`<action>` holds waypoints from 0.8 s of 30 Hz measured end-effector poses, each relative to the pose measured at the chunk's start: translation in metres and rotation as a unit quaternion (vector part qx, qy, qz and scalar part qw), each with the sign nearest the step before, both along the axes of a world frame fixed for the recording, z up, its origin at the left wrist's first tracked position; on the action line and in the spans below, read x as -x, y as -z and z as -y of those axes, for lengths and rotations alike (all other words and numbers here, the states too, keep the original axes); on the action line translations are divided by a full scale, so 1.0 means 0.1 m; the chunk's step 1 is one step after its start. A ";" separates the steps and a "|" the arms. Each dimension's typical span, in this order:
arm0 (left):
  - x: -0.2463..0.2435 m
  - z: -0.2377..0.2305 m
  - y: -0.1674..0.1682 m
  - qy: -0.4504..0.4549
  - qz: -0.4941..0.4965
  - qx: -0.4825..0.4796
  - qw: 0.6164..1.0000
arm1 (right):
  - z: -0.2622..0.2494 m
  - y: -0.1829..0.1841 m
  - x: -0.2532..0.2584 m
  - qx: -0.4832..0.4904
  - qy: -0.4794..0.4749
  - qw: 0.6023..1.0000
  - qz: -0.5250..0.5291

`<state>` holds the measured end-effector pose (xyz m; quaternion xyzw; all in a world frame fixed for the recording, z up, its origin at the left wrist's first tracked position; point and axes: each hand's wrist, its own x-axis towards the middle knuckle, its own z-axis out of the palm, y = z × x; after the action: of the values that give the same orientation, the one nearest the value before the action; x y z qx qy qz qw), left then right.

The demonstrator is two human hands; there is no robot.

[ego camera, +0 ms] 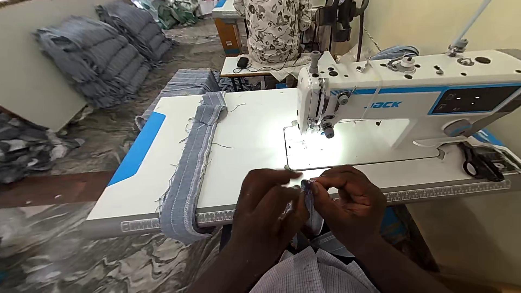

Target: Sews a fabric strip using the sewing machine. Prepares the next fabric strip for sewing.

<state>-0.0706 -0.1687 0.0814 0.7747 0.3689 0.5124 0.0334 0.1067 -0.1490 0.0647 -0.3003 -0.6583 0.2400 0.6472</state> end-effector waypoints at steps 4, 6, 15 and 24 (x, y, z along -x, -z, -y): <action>0.01 0.01 0.08 0.019 0.071 0.086 0.994 | 0.01 0.02 -0.01 0.021 -0.034 0.999 -0.004; 0.01 0.03 0.09 0.023 0.101 0.102 0.989 | 0.00 0.03 -0.02 0.036 -0.062 0.997 -0.005; 0.01 0.01 0.01 0.028 0.170 0.190 0.967 | 0.06 0.12 0.07 -0.051 0.055 0.986 0.147; -0.18 -0.25 0.17 0.080 0.315 0.367 0.872 | -0.19 0.34 -0.09 0.079 0.021 0.996 0.048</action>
<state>-0.0521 -0.1438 0.0645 0.5316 0.4368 0.5526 0.4704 0.1157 -0.1299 0.0307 -0.3753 -0.6612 0.2628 0.5941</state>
